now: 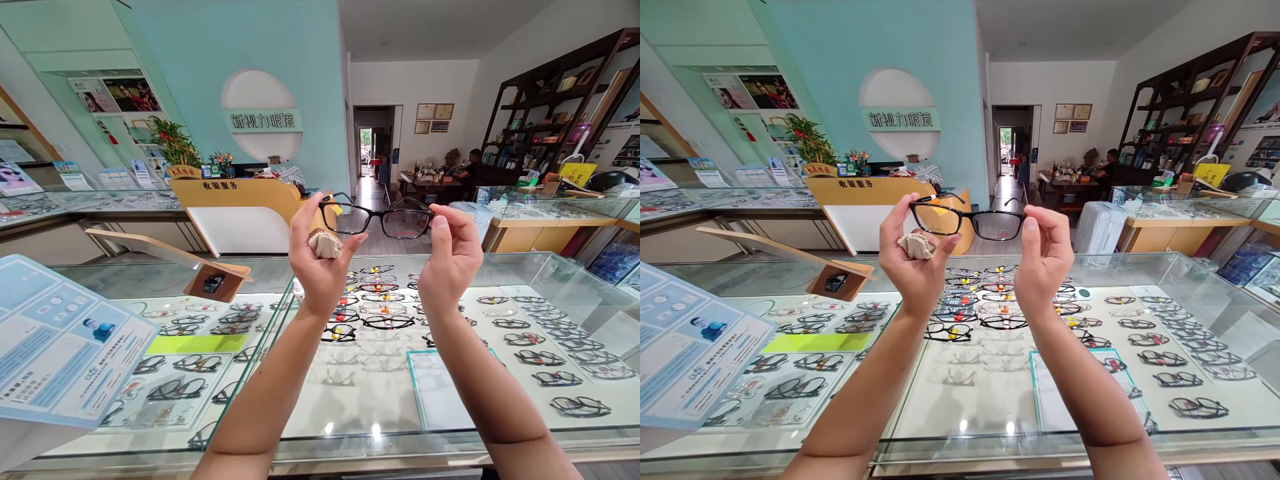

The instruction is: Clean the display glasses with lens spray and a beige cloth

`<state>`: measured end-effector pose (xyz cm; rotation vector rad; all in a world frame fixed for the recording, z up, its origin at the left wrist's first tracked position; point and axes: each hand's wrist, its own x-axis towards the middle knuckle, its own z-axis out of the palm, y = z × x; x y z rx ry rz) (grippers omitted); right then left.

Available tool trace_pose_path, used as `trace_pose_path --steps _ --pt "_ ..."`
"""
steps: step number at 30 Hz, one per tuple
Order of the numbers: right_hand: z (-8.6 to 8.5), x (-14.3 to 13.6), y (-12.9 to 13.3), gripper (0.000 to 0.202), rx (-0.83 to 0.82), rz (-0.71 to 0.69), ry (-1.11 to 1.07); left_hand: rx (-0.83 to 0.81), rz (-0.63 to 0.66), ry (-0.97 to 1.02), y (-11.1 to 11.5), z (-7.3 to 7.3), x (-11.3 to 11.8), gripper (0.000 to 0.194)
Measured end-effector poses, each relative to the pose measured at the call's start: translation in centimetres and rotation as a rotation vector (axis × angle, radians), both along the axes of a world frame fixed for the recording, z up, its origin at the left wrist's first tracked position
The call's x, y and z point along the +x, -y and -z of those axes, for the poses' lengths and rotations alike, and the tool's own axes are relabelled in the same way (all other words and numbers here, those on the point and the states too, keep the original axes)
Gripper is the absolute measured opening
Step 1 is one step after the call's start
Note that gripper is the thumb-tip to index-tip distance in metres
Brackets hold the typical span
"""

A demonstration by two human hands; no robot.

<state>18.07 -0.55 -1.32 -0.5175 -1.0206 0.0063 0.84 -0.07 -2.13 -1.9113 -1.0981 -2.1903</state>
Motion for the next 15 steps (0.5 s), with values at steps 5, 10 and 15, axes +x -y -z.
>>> trace_pose_path --steps 5,10,15 --pt "0.0 0.1 -0.1 0.014 -0.008 0.009 0.008 0.029 -0.043 0.043 0.2 0.0 0.6 0.087" --pt "0.0 0.3 -0.3 0.013 -0.011 -0.083 -0.017 0.200 -0.010 0.042 -0.3 0.5 0.8 0.075" --pt "0.0 0.6 -0.3 0.015 -0.047 -0.243 -0.057 0.331 0.040 0.003 -1.7 1.0 0.3 0.077"
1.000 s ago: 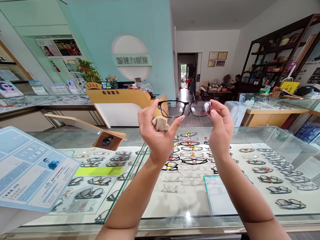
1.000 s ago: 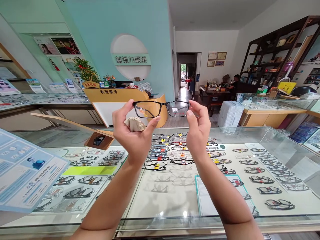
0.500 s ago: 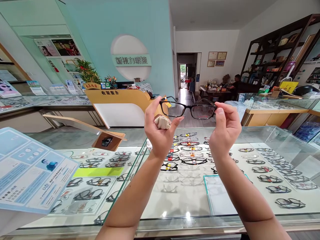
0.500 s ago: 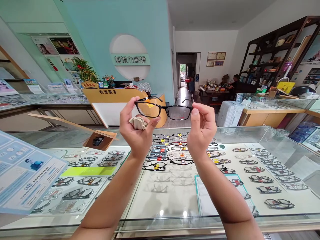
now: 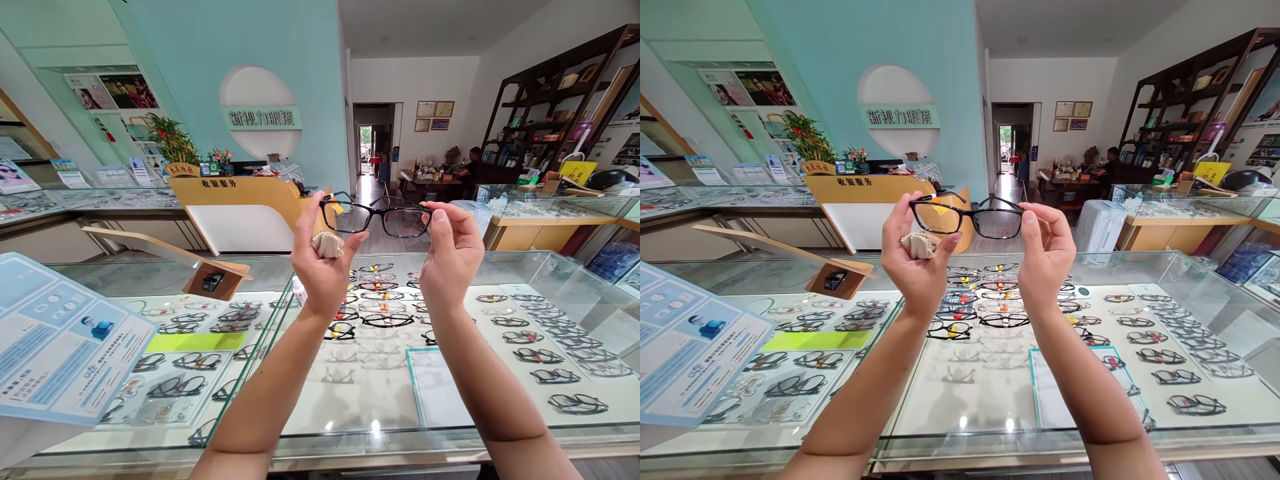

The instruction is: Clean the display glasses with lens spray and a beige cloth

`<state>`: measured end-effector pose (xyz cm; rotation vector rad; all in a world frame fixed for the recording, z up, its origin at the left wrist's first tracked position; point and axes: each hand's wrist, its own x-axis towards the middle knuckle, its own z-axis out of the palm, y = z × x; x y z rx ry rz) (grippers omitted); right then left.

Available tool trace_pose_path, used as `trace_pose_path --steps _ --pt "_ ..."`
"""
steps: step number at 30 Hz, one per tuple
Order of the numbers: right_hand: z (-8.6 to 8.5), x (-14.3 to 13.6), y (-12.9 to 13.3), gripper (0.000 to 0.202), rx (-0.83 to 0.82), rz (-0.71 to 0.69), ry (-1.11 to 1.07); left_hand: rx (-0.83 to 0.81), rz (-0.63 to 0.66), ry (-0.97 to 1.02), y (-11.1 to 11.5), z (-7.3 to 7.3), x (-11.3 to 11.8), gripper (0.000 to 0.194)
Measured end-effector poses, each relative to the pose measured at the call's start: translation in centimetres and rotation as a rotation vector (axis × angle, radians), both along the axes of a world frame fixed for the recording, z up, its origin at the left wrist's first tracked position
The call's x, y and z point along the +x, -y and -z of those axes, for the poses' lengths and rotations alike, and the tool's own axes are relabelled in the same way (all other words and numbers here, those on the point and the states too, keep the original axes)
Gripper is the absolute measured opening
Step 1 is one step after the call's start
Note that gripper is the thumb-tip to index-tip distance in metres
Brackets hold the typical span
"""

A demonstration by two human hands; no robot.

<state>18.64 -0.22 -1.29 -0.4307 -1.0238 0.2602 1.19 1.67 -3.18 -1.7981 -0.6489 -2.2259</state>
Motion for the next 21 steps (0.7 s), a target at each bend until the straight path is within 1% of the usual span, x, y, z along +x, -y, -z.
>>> trace_pose_path --steps 3,7,10,15,21 --pt "-0.16 0.10 0.26 0.016 -0.030 -0.090 -0.028 -0.005 0.011 0.006 -0.31 0.19 -0.12 0.078" --pt "-0.48 0.10 0.69 0.009 -0.048 -0.216 -0.078 -0.031 -0.003 0.003 -0.31 0.32 0.07 0.078" --pt "-0.67 0.06 0.80 0.005 -0.040 -0.276 -0.112 0.001 -0.030 0.002 -0.24 0.28 0.32 0.081" --pt "-0.62 0.30 0.44 0.006 -0.018 -0.267 -0.078 0.027 -0.035 0.002 -0.21 0.23 0.39 0.079" --pt "-0.61 0.41 0.36 0.008 -0.058 -0.246 -0.077 -0.014 0.071 0.015 -0.30 0.28 0.40 0.082"
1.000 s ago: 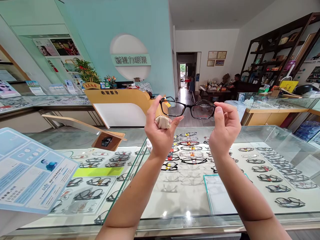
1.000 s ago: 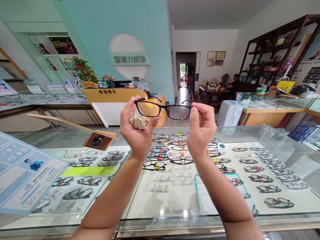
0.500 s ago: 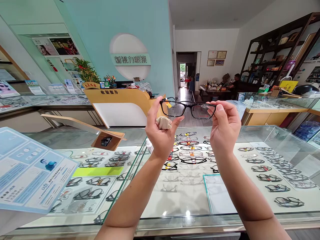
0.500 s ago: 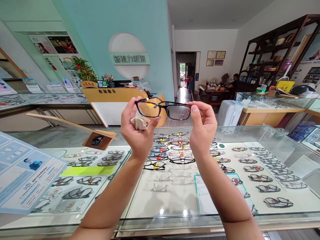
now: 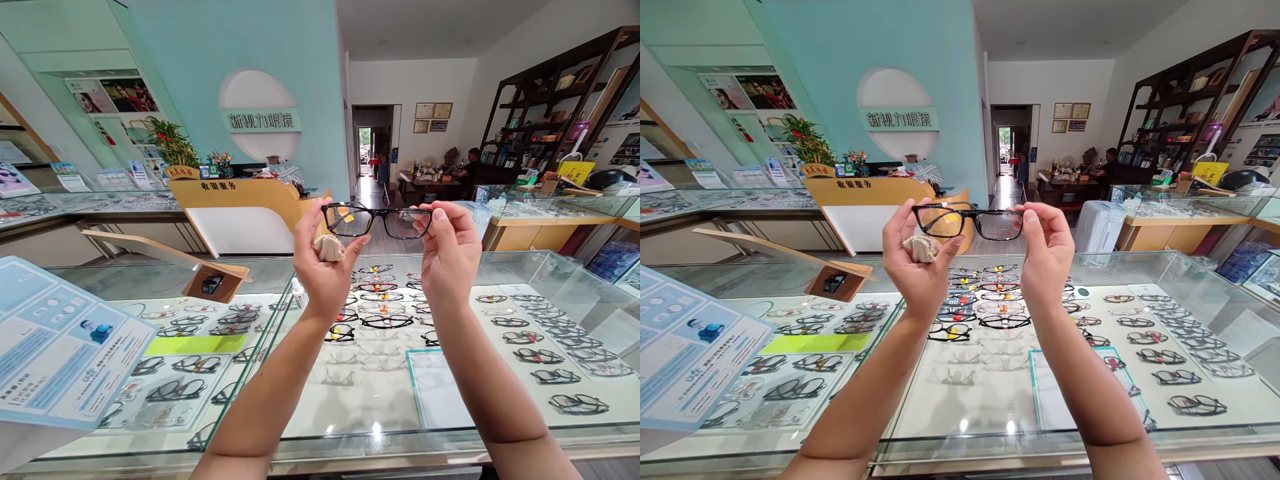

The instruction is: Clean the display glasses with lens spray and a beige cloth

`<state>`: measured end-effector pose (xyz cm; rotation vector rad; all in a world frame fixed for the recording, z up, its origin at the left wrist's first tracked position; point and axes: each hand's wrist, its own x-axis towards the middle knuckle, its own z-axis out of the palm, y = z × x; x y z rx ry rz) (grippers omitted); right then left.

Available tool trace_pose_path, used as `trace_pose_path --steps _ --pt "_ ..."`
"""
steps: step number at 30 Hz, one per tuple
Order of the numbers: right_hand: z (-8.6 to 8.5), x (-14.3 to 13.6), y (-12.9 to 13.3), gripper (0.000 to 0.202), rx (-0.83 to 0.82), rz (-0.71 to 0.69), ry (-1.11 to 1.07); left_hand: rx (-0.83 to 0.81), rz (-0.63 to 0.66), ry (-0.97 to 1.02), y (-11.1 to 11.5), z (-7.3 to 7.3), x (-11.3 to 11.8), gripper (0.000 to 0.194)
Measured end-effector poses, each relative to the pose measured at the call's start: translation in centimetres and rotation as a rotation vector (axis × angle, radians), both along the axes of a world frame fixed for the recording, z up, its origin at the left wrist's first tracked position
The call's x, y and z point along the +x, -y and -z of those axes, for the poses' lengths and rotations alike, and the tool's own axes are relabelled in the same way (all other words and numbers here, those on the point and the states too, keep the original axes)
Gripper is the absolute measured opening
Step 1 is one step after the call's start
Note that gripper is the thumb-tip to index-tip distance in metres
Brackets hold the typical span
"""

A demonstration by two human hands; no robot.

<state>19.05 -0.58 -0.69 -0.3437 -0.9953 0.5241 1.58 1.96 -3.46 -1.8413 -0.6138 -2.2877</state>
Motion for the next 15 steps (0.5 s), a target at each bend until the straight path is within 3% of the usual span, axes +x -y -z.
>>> trace_pose_path --steps 8,15 --pt "0.1 0.2 0.1 0.013 -0.061 0.079 0.023 -0.052 0.116 0.062 0.5 -0.2 0.5 0.079" --pt "0.1 0.4 0.0 0.013 -0.094 0.051 0.012 -0.140 0.181 0.129 1.5 -0.4 0.8 0.077"
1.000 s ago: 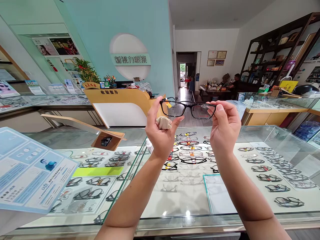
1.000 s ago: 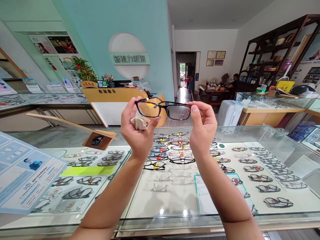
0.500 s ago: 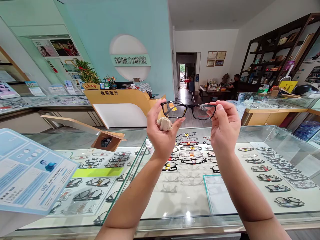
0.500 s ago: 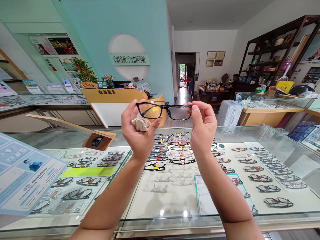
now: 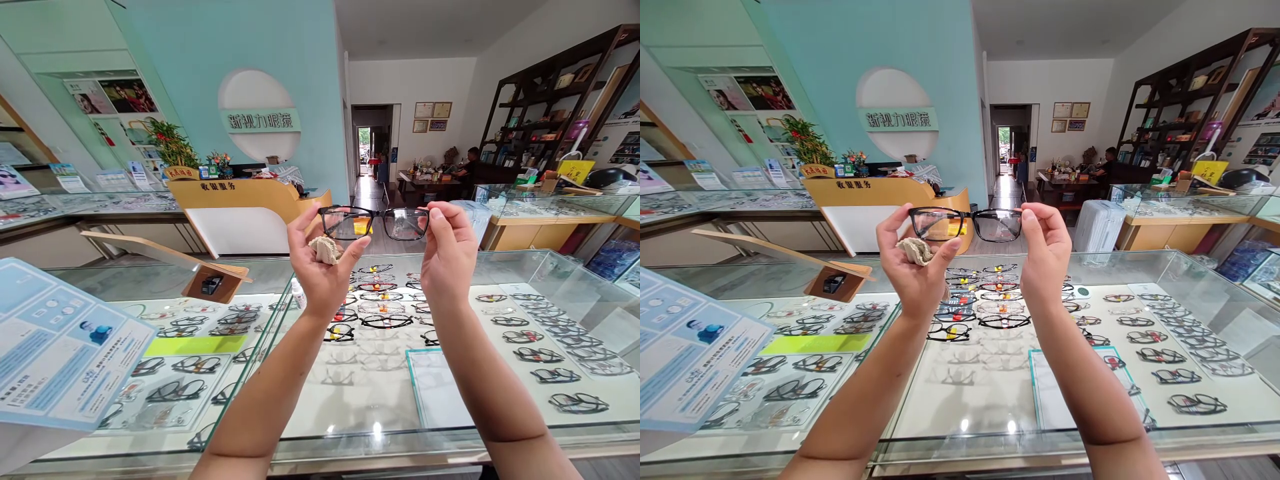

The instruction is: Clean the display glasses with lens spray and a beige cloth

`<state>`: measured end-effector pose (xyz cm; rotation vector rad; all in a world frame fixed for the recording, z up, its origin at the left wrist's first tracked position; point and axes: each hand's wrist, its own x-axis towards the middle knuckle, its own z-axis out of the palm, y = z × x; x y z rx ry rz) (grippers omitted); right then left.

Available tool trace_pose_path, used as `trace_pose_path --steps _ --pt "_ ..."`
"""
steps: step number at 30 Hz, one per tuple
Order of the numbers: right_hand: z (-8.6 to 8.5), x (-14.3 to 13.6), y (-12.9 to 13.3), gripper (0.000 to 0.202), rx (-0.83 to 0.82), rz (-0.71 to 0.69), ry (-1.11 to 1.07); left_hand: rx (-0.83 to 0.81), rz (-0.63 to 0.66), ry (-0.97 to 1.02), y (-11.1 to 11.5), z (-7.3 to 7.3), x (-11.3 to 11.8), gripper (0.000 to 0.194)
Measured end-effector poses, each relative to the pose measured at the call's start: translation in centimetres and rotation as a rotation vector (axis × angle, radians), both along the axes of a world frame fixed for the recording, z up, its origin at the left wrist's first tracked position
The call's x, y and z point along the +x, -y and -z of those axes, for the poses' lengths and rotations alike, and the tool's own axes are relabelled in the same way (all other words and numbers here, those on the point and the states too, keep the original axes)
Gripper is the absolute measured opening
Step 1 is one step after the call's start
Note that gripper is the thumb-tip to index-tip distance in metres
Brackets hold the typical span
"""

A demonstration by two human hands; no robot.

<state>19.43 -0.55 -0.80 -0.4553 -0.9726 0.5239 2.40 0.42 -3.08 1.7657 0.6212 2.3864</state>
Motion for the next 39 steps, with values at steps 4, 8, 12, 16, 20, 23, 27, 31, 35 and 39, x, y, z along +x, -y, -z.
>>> trace_pose_path --steps 4,8,12,16,20,23,27,31,35,39 --pt "-0.1 -0.1 0.0 0.010 -0.024 -0.055 -0.040 -0.032 0.041 0.011 0.3 -0.2 0.3 0.074" --pt "-0.1 -0.2 -0.3 0.010 -0.039 -0.086 -0.063 -0.087 0.073 0.037 0.4 -0.1 0.4 0.075" --pt "0.0 0.0 -0.8 0.015 -0.054 -0.089 -0.037 -0.104 0.055 0.014 0.6 -0.1 0.4 0.075" --pt "0.4 0.6 -1.5 0.020 -0.060 -0.119 -0.028 -0.191 0.122 0.090 1.0 -0.5 0.3 0.080" --pt "0.6 1.2 -1.9 0.017 -0.033 -0.181 0.137 -0.481 0.455 0.235 1.6 -1.6 -0.2 0.079" --pt "0.5 1.0 -1.7 0.017 0.078 -0.191 0.373 -0.700 0.792 0.278 2.1 -2.6 -0.5 0.064" --pt "0.3 0.4 -0.9 0.018 0.237 -0.132 0.561 -0.884 1.083 0.262 2.0 -3.1 -0.5 0.051" --pt "0.2 0.3 -0.1 0.012 0.265 -0.031 0.606 -1.017 1.257 0.231 1.4 -2.9 -0.7 0.048" --pt "-0.1 0.4 0.5 0.012 0.306 -0.021 0.635 -1.091 1.348 0.222 1.3 -2.6 -1.0 0.046" --pt "-0.3 0.3 0.9 0.013 0.323 0.019 0.621 -1.111 1.338 0.192 1.3 -2.5 -0.7 0.050"
